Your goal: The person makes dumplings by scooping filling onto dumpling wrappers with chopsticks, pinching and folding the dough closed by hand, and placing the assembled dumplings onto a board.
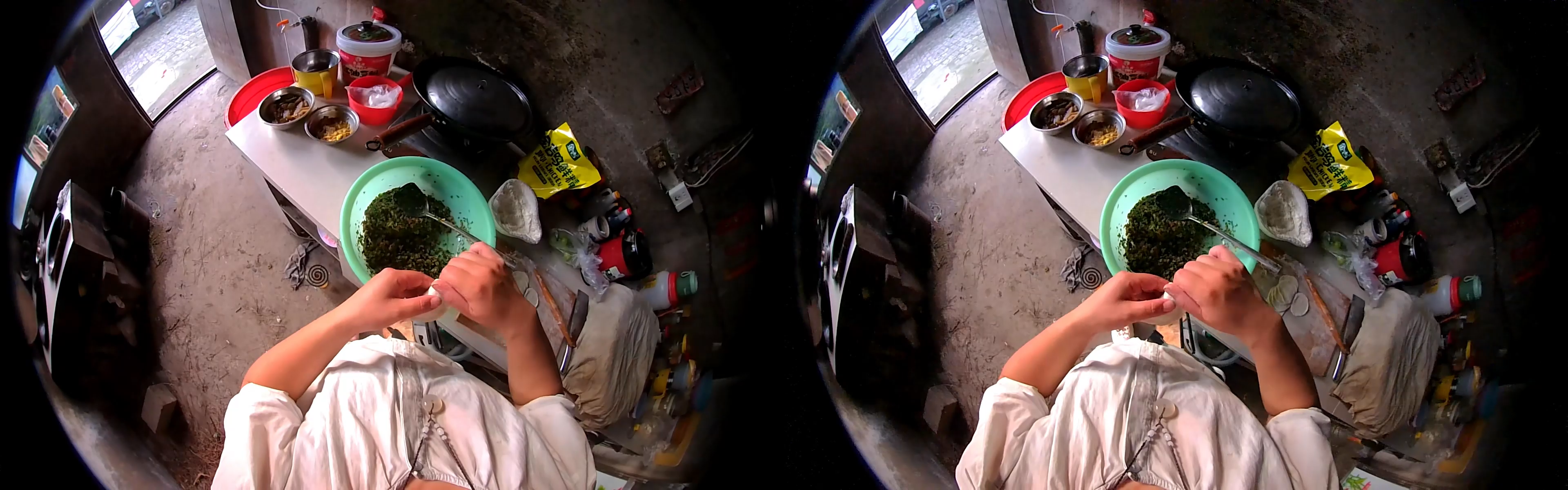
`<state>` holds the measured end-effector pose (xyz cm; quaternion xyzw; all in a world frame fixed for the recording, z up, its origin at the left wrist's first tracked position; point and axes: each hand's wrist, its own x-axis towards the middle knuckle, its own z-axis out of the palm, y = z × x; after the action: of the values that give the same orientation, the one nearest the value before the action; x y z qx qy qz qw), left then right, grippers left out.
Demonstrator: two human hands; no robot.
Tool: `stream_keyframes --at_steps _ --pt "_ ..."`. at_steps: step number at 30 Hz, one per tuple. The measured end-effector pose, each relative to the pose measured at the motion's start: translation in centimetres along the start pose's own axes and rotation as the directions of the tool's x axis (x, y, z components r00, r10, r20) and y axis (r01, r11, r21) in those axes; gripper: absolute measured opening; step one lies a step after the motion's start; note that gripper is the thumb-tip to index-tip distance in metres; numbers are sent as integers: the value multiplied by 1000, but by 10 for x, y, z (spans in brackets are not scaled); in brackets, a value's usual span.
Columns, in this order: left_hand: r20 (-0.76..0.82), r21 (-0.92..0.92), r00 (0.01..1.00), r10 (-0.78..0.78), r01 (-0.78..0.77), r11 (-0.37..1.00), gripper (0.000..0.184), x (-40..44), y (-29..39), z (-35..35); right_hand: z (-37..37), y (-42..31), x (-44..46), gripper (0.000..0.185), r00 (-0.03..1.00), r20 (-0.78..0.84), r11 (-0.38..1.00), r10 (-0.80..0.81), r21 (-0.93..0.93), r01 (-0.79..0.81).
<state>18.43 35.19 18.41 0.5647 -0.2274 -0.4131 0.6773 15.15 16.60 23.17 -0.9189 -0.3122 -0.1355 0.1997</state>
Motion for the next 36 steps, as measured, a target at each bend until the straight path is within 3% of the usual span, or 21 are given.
stream_keyframes --at_steps 6,11,21,27,30,33,36 --pt "-4 -32 1000 29 -29 999 38 1 -6 -2 10 1 -2 16 997 -65 999 -39 12 40" --pt "-18 -168 995 93 -95 981 40 1 -5 -2 3 -7 -7 17 994 -7 994 112 -17 -113" --pt "-20 -188 989 144 -145 971 35 1 -2 0 7 -11 -9 15 989 -105 994 107 38 -104" --pt "-77 -251 983 169 -183 950 32 2 -2 2 16 -15 -12 19 967 -162 980 199 5 -201" --pt "-93 -239 982 166 -184 953 31 1 -3 1 17 -14 -13 17 960 -101 965 261 -1 -263" --pt "-90 -188 991 95 -110 976 35 1 -2 -2 18 -14 -10 18 957 -204 978 208 43 -203" --pt "-133 -246 975 176 -205 947 36 3 -2 -1 20 -16 -12 19 940 -213 963 265 104 -247"
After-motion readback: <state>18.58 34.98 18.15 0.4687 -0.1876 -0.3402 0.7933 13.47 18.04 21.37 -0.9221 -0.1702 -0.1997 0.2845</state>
